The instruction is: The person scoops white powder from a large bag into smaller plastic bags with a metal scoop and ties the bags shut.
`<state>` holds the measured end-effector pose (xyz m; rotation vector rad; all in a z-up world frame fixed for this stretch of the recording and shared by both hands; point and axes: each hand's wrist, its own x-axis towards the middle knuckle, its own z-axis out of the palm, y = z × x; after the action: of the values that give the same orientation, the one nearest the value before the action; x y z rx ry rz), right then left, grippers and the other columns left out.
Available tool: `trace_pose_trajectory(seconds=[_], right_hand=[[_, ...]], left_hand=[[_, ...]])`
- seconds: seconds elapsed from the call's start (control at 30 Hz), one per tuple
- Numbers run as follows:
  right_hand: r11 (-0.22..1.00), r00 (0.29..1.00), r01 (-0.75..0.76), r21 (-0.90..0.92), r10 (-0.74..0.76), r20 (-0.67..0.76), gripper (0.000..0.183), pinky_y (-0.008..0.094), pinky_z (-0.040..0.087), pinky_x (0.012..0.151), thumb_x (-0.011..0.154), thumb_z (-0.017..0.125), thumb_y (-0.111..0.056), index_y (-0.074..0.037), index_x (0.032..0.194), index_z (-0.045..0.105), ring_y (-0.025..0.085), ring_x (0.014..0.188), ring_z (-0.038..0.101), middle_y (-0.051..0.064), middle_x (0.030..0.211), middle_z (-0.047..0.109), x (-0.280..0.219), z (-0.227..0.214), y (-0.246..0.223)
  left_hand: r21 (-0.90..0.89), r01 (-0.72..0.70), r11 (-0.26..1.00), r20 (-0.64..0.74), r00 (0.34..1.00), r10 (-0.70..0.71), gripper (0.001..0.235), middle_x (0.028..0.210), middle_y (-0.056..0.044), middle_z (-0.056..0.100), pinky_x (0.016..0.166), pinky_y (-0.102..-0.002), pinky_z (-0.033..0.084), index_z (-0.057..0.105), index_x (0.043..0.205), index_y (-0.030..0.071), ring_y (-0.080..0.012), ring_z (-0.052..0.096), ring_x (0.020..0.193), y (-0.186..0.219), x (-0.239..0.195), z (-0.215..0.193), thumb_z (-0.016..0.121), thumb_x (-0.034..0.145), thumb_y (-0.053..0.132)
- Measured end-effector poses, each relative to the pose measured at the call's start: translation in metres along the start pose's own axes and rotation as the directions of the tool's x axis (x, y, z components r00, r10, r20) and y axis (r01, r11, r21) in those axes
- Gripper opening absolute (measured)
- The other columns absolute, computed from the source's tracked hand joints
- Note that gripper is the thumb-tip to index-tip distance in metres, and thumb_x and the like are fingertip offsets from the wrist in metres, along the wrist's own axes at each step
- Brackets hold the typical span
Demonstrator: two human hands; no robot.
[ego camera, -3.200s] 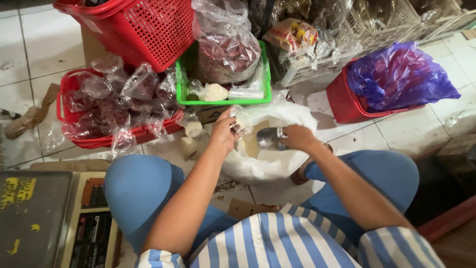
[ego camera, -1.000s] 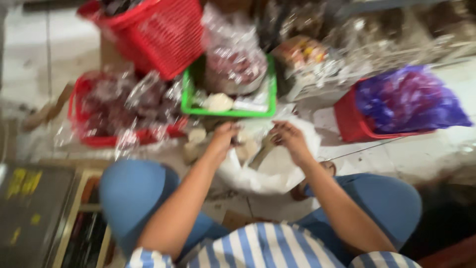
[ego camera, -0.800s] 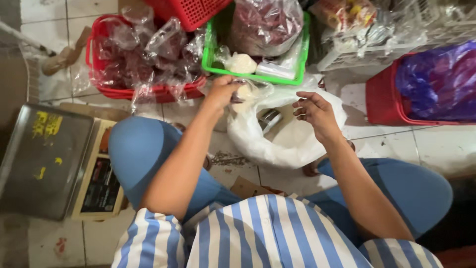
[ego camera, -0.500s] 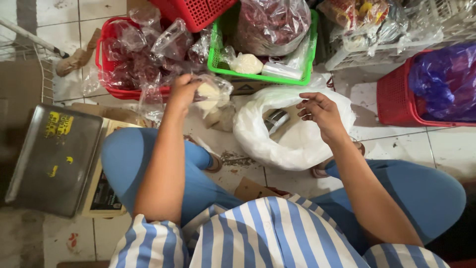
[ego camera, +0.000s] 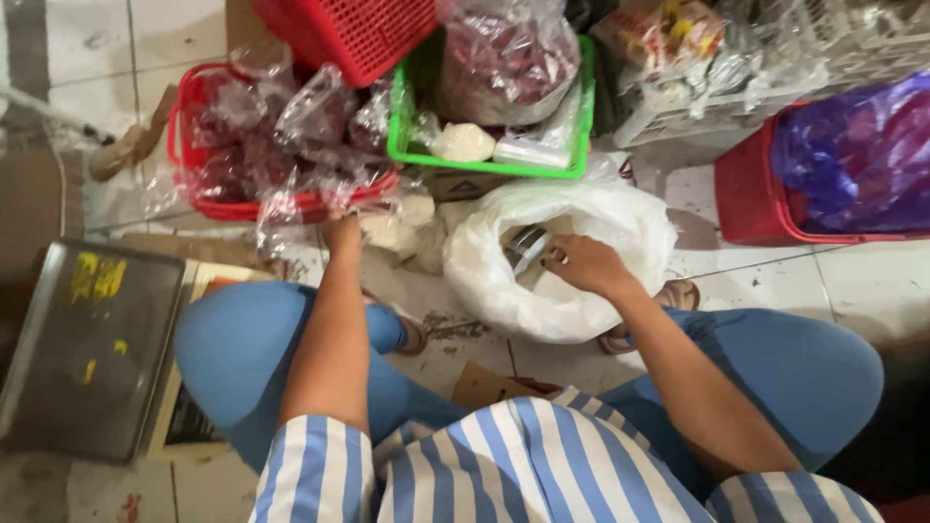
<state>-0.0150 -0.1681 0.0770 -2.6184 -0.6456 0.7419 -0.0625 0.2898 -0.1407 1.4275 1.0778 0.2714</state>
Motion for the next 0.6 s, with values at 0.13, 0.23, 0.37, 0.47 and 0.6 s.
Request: trace_pose_trajectory(seconds=[0.13, 0.23, 0.37, 0.47, 0.6], right_hand=[[0.999, 0.997, -0.034, -0.019, 0.032, -0.072, 0.03, 0.046, 0.056, 0.082, 0.085, 0.069, -0.035, -0.017, 0.109, 0.07, 0.032, 0.097, 0.071, 0.005, 0.099, 0.078, 0.007, 0.006, -0.002], [1.0, 0.992, 0.005, -0.018, -0.007, -0.125, 0.029, 0.046, 0.057, 0.08, 0.086, 0.069, -0.033, -0.015, 0.108, 0.069, 0.031, 0.094, 0.072, 0.006, 0.096, 0.077, 0.007, 0.011, 0.001], [0.999, 0.99, -0.045, -0.003, 0.044, -0.136, 0.024, 0.045, 0.057, 0.078, 0.088, 0.068, -0.032, -0.015, 0.105, 0.072, 0.031, 0.091, 0.072, 0.006, 0.094, 0.078, 0.008, 0.008, -0.001], [0.994, 0.983, -0.07, 0.079, 0.082, -0.164, 0.023, 0.043, 0.057, 0.077, 0.089, 0.066, -0.029, -0.014, 0.104, 0.073, 0.029, 0.088, 0.073, 0.006, 0.093, 0.078, 0.015, 0.003, -0.003], [0.986, 0.957, -0.047, 0.162, 0.091, -0.276, 0.025, 0.041, 0.058, 0.076, 0.088, 0.066, -0.023, -0.011, 0.11, 0.073, 0.027, 0.084, 0.075, 0.008, 0.096, 0.076, 0.037, 0.0, 0.001]], left_hand=[[0.455, -0.408, 0.792, -0.05, 0.876, 0.48, 0.026, 0.103, -0.022, 0.073, 0.088, -0.042, 0.052, 0.073, 0.108, 0.0, -0.0358, 0.07, 0.095, -0.002, 0.002, 0.008, 0.071, 0.086, 0.014], [0.398, -0.434, 0.808, -0.159, 0.835, 0.527, 0.025, 0.107, -0.021, 0.074, 0.09, -0.043, 0.052, 0.075, 0.108, 0.001, -0.0364, 0.07, 0.1, -0.003, 0.004, 0.015, 0.069, 0.086, 0.012], [0.242, -0.379, 0.893, -0.373, 0.814, 0.446, 0.026, 0.114, -0.02, 0.073, 0.094, -0.042, 0.052, 0.071, 0.116, 0.002, -0.0344, 0.07, 0.104, -0.006, 0.014, 0.008, 0.06, 0.093, 0.009], [0.243, -0.349, 0.905, -0.332, 0.846, 0.416, 0.023, 0.112, -0.019, 0.071, 0.09, -0.043, 0.053, 0.068, 0.115, 0.002, -0.0342, 0.069, 0.101, -0.01, 0.022, 0.006, 0.059, 0.094, 0.008], [0.415, -0.314, 0.854, -0.149, 0.902, 0.404, 0.014, 0.104, -0.02, 0.071, 0.086, -0.046, 0.052, 0.069, 0.103, 0.003, -0.0383, 0.067, 0.097, -0.034, 0.009, 0.009, 0.064, 0.092, 0.01]])
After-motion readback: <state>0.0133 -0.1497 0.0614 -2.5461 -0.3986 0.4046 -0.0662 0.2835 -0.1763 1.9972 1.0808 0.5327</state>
